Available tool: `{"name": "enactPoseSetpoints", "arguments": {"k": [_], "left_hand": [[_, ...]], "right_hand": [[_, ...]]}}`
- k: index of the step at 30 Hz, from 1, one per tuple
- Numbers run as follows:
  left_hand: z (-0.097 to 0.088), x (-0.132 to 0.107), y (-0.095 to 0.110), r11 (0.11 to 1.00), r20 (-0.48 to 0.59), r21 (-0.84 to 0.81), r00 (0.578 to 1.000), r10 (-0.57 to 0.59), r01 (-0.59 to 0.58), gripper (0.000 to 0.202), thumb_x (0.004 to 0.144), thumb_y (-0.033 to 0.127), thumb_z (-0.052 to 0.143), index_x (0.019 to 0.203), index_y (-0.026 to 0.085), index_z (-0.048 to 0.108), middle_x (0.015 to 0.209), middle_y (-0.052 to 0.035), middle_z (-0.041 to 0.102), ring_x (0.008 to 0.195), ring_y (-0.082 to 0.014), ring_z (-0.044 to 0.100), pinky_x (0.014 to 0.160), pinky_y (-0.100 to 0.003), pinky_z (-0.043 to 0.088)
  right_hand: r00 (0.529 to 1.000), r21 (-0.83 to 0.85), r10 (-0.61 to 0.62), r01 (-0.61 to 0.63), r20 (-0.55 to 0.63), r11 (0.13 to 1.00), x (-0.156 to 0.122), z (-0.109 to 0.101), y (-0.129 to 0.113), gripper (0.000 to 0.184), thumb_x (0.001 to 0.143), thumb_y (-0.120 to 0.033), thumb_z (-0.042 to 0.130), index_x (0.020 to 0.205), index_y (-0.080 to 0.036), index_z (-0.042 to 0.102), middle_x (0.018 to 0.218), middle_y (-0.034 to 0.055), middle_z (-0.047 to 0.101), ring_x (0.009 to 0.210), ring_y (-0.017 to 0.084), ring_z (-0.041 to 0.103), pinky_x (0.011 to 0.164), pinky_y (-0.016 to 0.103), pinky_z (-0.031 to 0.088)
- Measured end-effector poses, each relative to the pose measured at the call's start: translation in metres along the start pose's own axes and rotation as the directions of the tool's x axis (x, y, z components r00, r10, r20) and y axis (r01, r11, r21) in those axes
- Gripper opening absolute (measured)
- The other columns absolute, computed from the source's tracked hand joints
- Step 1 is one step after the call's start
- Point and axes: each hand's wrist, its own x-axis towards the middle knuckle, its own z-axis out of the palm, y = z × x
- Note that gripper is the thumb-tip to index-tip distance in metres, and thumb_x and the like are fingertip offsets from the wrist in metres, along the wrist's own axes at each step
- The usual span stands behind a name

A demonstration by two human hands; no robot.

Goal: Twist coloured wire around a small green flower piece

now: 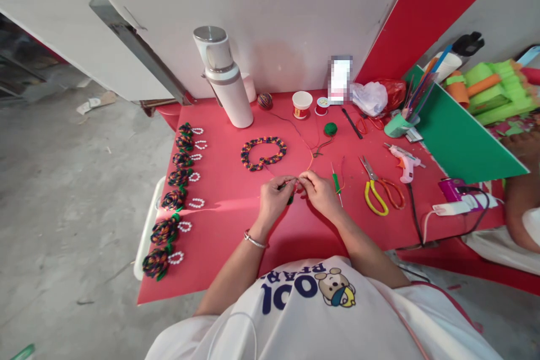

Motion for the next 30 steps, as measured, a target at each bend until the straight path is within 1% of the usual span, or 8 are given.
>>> {"name": "enactPoseSetpoints", "arguments": {"k": [6, 11, 13, 18, 22, 24, 27, 30], "left_hand": [[0.002, 0.002, 0.001, 0.999, 0.018, -0.033, 1.000, -0.010, 0.010, 0.010, 0.077, 0.028, 0.077, 0.076, 0.018, 0.075, 0.072, -0.0049, 0.071, 0.065, -0.0139, 0.063, 0.059, -0.022, 0.049], [0.005, 0.001, -0.001, 0.960, 0.160, -0.151, 0.964, -0.212, 0.237, 0.037, 0.078, 0.052, 0.078, 0.087, 0.018, 0.065, 0.061, -0.0005, 0.066, 0.043, -0.0116, 0.054, 0.038, -0.020, 0.038], [0.005, 0.001, -0.003, 0.952, 0.161, -0.167, 0.960, -0.230, 0.257, 0.041, 0.077, 0.055, 0.079, 0.088, 0.018, 0.065, 0.057, 0.0018, 0.062, 0.040, -0.0108, 0.052, 0.037, -0.020, 0.037], [0.003, 0.004, -0.003, 0.964, 0.090, -0.181, 0.980, -0.180, 0.194, 0.034, 0.072, 0.046, 0.085, 0.081, 0.018, 0.070, 0.061, 0.0020, 0.059, 0.049, -0.0081, 0.051, 0.047, -0.019, 0.044], [0.000, 0.004, -0.001, 0.977, 0.077, -0.116, 0.983, -0.169, 0.177, 0.030, 0.067, 0.038, 0.091, 0.084, 0.018, 0.076, 0.049, 0.0087, 0.039, 0.043, -0.0058, 0.033, 0.042, -0.019, 0.036], [-0.002, 0.004, 0.000, 0.981, 0.087, -0.078, 0.981, -0.171, 0.178, 0.028, 0.068, 0.038, 0.090, 0.084, 0.017, 0.079, 0.047, 0.0092, 0.034, 0.042, -0.0060, 0.030, 0.041, -0.020, 0.035], [-0.005, 0.007, 0.003, 0.992, 0.088, -0.017, 0.989, -0.123, 0.125, 0.018, 0.073, 0.035, 0.086, 0.079, 0.019, 0.081, 0.051, 0.0029, 0.048, 0.048, -0.0104, 0.044, 0.046, -0.024, 0.044], [-0.008, 0.010, 0.008, 1.000, 0.038, 0.007, 0.999, 0.014, -0.015, 0.007, 0.069, 0.026, 0.086, 0.071, 0.022, 0.080, 0.077, -0.0064, 0.067, 0.074, -0.0184, 0.064, 0.059, -0.026, 0.055]], "right_hand": [[1.000, 0.042, 0.002, -0.002, 0.007, 0.999, 0.002, 0.004, 0.010, 0.024, 0.105, -0.041, 0.047, 0.096, -0.026, 0.063, 0.080, 0.0008, 0.075, 0.063, 0.017, 0.072, 0.063, 0.027, 0.054], [1.000, 0.057, 0.001, -0.001, -0.011, 0.998, 0.003, 0.001, 0.008, 0.023, 0.104, -0.040, 0.049, 0.095, -0.026, 0.065, 0.080, 0.0010, 0.076, 0.066, 0.017, 0.073, 0.067, 0.027, 0.054], [1.000, 0.054, -0.003, 0.003, -0.008, 0.999, 0.004, 0.001, 0.007, 0.024, 0.104, -0.040, 0.048, 0.094, -0.026, 0.064, 0.079, 0.0009, 0.076, 0.065, 0.017, 0.073, 0.067, 0.027, 0.054], [1.000, 0.037, -0.003, 0.003, 0.000, 0.999, 0.004, 0.003, 0.007, 0.024, 0.105, -0.041, 0.046, 0.095, -0.027, 0.062, 0.078, 0.0004, 0.075, 0.064, 0.017, 0.071, 0.065, 0.028, 0.053], [1.000, -0.030, -0.026, 0.026, 0.000, 0.999, 0.004, 0.001, 0.007, 0.022, 0.105, -0.037, 0.046, 0.097, -0.027, 0.063, 0.076, 0.0007, 0.074, 0.067, 0.018, 0.072, 0.066, 0.028, 0.052], [0.999, -0.047, -0.032, 0.031, -0.002, 0.998, 0.004, 0.001, 0.007, 0.021, 0.105, -0.036, 0.046, 0.096, -0.027, 0.063, 0.074, 0.0006, 0.074, 0.067, 0.019, 0.072, 0.067, 0.029, 0.052], [1.000, -0.025, -0.021, 0.021, -0.003, 0.999, 0.004, 0.001, 0.007, 0.021, 0.105, -0.035, 0.046, 0.096, -0.027, 0.062, 0.075, 0.0005, 0.075, 0.066, 0.019, 0.073, 0.067, 0.029, 0.052], [1.000, -0.006, -0.010, 0.010, 0.010, 1.000, 0.004, 0.003, 0.007, 0.021, 0.105, -0.035, 0.045, 0.096, -0.027, 0.062, 0.080, 0.0009, 0.077, 0.066, 0.018, 0.073, 0.067, 0.029, 0.053]]}}
